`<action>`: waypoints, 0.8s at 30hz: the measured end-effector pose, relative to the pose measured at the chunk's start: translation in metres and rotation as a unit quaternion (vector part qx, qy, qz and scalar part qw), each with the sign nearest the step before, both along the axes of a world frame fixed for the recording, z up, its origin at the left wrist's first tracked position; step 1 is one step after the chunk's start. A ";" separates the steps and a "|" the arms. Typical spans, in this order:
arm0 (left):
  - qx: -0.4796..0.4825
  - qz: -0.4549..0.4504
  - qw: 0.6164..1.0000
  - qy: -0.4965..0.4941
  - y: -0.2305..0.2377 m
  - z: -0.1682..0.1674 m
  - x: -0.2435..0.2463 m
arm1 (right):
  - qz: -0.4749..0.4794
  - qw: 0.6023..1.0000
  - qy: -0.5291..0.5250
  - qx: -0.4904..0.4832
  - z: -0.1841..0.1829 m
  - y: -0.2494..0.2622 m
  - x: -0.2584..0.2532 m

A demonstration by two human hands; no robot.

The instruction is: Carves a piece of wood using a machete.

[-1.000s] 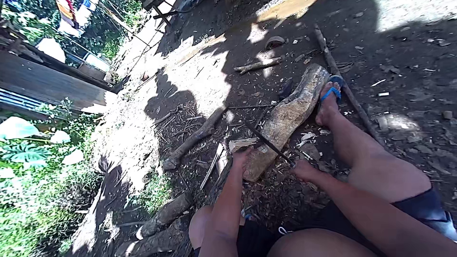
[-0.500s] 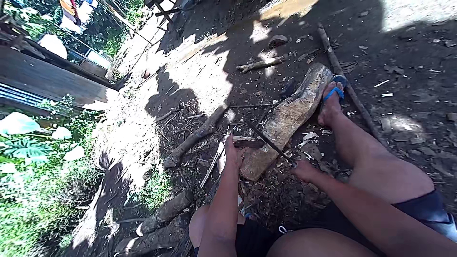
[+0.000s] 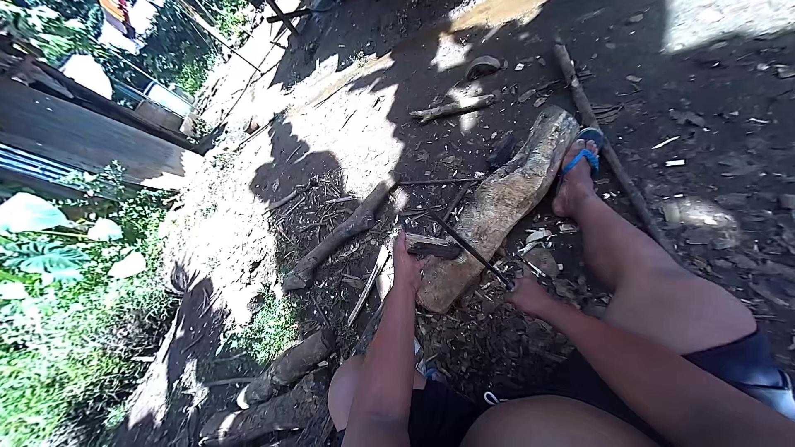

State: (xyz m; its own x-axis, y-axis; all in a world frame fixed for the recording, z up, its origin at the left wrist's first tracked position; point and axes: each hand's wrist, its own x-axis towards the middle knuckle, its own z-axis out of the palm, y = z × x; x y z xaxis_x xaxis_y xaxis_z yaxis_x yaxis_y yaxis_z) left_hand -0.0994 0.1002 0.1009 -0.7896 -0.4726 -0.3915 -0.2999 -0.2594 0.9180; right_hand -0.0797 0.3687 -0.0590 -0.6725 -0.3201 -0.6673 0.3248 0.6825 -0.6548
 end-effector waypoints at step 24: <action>-0.066 0.108 0.991 -0.046 0.016 0.009 -0.004 | 0.064 0.988 0.126 -0.061 0.057 -0.032 0.014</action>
State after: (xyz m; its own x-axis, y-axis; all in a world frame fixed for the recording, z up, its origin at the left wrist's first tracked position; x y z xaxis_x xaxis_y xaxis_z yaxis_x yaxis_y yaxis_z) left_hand -0.1036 0.1164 0.1100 -0.6285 -0.6786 -0.3800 -0.3338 -0.2060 0.9199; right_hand -0.0655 0.3363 -0.0021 -0.7609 -0.4813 -0.4352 0.0566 0.6190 -0.7834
